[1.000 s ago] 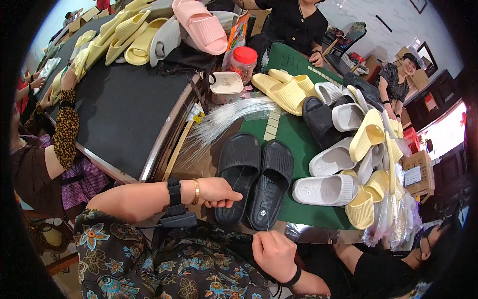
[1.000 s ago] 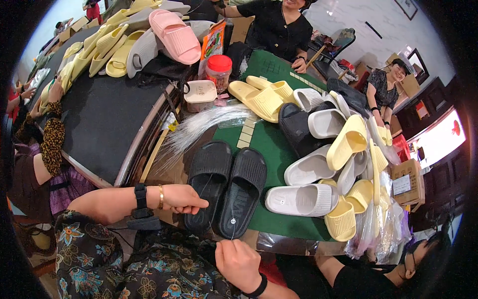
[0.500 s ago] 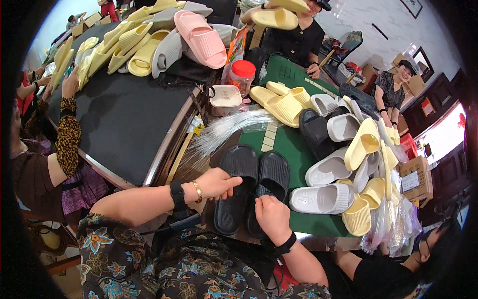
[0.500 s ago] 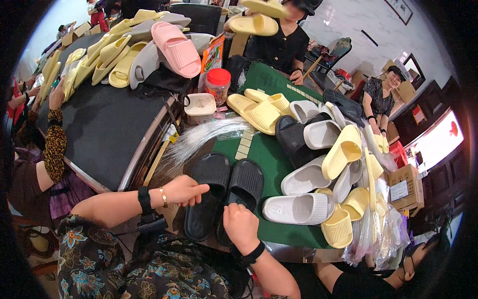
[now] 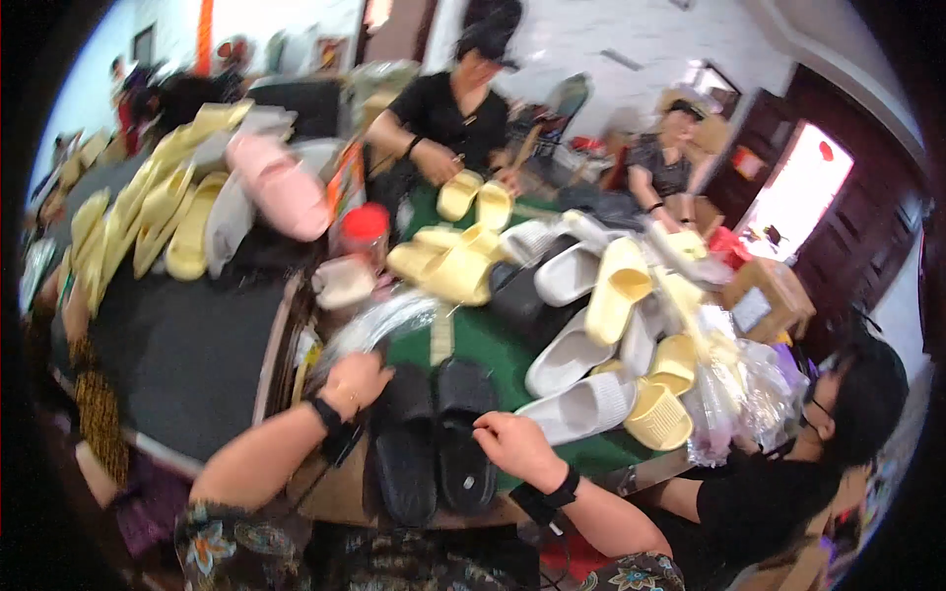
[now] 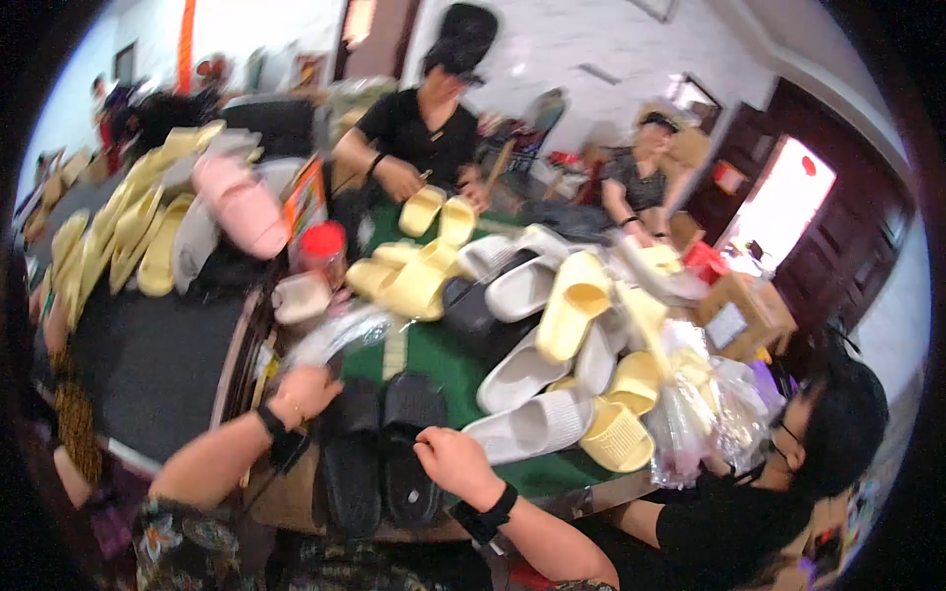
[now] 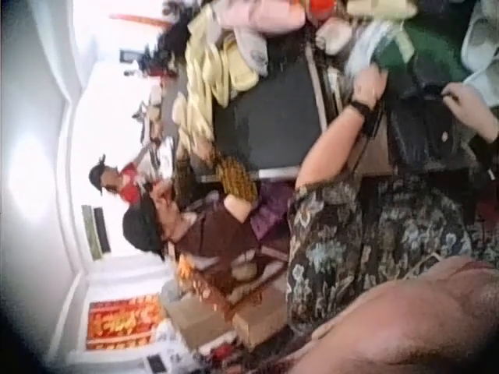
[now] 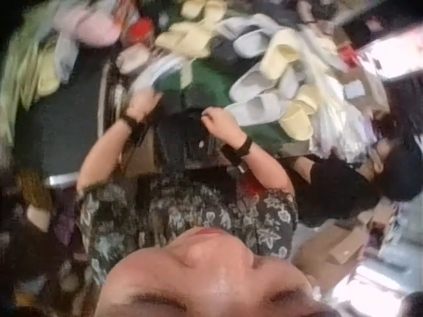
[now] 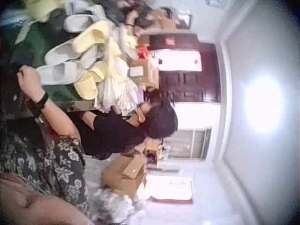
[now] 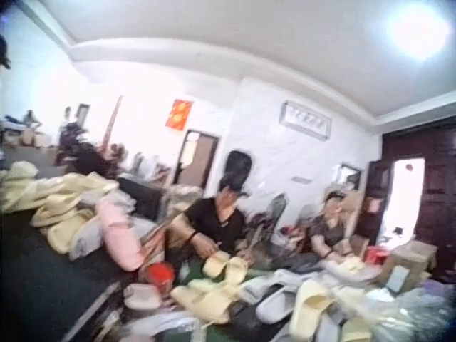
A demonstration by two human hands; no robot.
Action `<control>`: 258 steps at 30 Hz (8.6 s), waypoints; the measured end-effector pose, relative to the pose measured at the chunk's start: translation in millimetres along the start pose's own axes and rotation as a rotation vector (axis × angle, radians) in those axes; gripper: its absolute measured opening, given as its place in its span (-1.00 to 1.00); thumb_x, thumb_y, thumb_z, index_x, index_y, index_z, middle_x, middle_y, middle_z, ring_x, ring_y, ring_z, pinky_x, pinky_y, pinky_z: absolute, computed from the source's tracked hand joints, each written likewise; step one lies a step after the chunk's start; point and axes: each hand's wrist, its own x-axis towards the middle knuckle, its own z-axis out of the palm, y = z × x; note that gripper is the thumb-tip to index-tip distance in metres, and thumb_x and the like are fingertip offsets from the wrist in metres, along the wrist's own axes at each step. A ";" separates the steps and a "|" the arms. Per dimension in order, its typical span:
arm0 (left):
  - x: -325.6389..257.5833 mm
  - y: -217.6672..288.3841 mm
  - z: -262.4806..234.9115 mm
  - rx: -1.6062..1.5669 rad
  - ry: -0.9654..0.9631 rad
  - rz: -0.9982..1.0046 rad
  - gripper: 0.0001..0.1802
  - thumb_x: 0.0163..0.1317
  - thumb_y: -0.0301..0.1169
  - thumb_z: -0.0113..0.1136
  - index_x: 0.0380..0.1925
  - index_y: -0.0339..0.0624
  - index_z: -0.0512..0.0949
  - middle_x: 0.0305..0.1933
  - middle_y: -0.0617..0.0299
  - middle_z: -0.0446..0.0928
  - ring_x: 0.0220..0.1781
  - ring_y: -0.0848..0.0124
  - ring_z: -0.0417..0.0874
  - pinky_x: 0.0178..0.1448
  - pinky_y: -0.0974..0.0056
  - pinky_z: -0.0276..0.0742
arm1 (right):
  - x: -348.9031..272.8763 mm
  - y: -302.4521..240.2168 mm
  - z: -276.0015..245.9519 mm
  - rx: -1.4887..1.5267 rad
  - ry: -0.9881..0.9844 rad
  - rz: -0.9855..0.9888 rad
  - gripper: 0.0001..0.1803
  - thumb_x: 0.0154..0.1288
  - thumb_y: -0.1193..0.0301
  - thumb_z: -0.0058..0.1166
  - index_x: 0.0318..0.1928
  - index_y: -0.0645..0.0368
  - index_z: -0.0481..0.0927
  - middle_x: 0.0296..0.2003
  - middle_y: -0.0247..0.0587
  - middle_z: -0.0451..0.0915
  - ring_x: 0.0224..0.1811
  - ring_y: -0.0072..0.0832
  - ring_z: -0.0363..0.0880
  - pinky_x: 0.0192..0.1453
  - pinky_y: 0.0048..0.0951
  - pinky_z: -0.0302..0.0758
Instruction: Inspecting pairs of plastic slippers, applying small labels to the footbeds, and organizing them for packaging.
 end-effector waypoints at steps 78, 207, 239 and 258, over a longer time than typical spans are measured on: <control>-10.7 19.0 32.3 -0.897 -0.139 0.099 -0.80 0.21 -0.36 0.24 -0.26 -0.25 0.67 -0.40 0.13 0.68 -0.34 0.44 0.68 -0.19 0.34 0.55 | 75.9 -2.0 71.2 0.349 0.306 -0.022 -0.92 0.12 0.54 0.17 -0.34 0.27 0.64 -0.40 -0.13 0.59 -0.40 -0.36 0.58 -0.30 -0.44 0.49; -53.8 63.9 44.0 -0.072 -0.139 0.849 -0.63 -0.18 -0.19 0.39 -0.35 -0.11 0.58 -0.25 0.22 0.52 -0.11 0.21 0.53 0.00 0.12 0.44 | -97.3 25.2 54.8 0.926 0.244 0.615 -0.46 0.32 0.51 -0.03 0.28 0.24 0.18 -0.43 -0.21 0.52 -0.67 -0.69 0.29 -0.65 -0.67 0.24; -58.5 -2.3 -2.7 -0.231 0.179 0.014 -0.79 0.14 -0.29 0.19 -0.31 -0.19 0.62 -0.28 -0.02 0.62 -0.22 0.05 0.65 -0.11 0.04 0.57 | -57.9 16.2 71.1 0.078 0.238 0.099 -0.27 0.15 0.44 0.11 0.31 0.45 0.18 0.21 0.24 0.30 0.26 0.09 0.24 0.38 -0.10 0.16; -12.6 -27.8 17.1 0.070 0.270 -0.083 -0.82 0.09 -0.39 0.11 -0.56 -0.24 0.61 -0.48 -0.12 0.59 -0.40 -0.06 0.64 -0.28 -0.04 0.59 | -60.3 19.8 77.1 0.096 0.262 0.064 -0.23 0.10 0.39 0.18 0.30 0.38 0.21 0.18 0.15 0.34 0.21 0.03 0.30 0.32 -0.13 0.24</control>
